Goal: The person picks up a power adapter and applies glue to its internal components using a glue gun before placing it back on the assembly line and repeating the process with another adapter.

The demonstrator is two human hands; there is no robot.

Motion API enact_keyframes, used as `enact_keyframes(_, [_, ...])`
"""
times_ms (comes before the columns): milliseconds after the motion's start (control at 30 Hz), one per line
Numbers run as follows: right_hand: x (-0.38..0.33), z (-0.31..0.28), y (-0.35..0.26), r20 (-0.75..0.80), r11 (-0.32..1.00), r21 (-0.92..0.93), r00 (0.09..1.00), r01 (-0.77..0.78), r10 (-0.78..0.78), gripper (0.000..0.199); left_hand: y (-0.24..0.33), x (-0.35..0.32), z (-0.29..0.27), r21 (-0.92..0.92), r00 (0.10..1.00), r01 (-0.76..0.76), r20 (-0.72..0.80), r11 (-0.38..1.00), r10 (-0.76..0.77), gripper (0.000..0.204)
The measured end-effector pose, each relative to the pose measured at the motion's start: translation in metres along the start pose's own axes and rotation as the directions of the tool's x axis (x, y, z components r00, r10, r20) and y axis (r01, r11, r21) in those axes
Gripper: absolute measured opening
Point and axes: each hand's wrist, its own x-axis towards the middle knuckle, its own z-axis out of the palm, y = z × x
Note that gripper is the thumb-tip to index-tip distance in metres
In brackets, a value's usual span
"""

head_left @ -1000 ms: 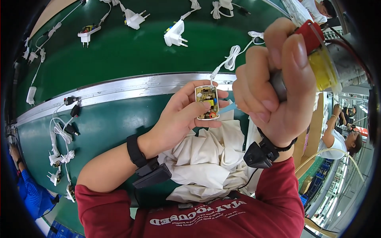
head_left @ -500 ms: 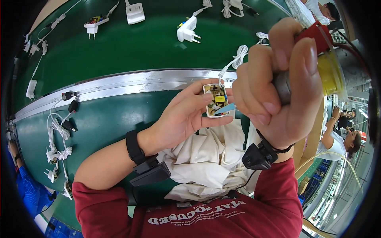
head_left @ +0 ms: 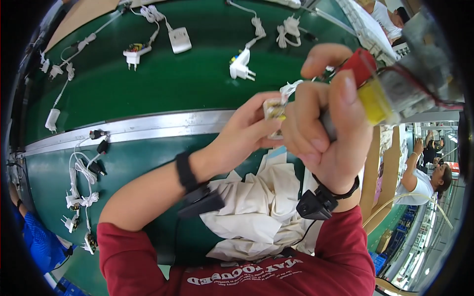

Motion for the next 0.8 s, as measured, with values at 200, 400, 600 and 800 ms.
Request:
enact_keyframes(200, [-0.002, -0.011, -0.009, -0.009, 0.993, 0.089, 0.997, -0.077, 0.078, 0.029, 0.001, 0.122, 0.007, 0.684, 0.802, -0.596, 0.478, 0.422, 0.358, 0.041])
enact_keyframes(400, [0.005, -0.016, -0.013, 0.018, 0.983, 0.166, 0.997, -0.082, 0.080, 0.023, 0.012, 0.103, -0.002, 0.651, 0.720, -0.636, 0.308, 0.414, 0.622, 0.027])
enact_keyframes(600, [0.009, -0.029, 0.004, -0.069, 0.980, 0.198, 0.997, 0.030, -0.016, 0.019, 0.098, 0.102, 0.001, 0.859, 0.950, -0.302, 0.306, 0.413, 0.058, 0.043])
enact_keyframes(800, [0.016, -0.018, 0.016, -0.052, 0.958, 0.221, 0.983, 0.181, -0.174, 0.016, 0.106, 0.222, -0.080, 0.851, 0.871, -0.352, 0.450, -0.389, 0.196, 0.037])
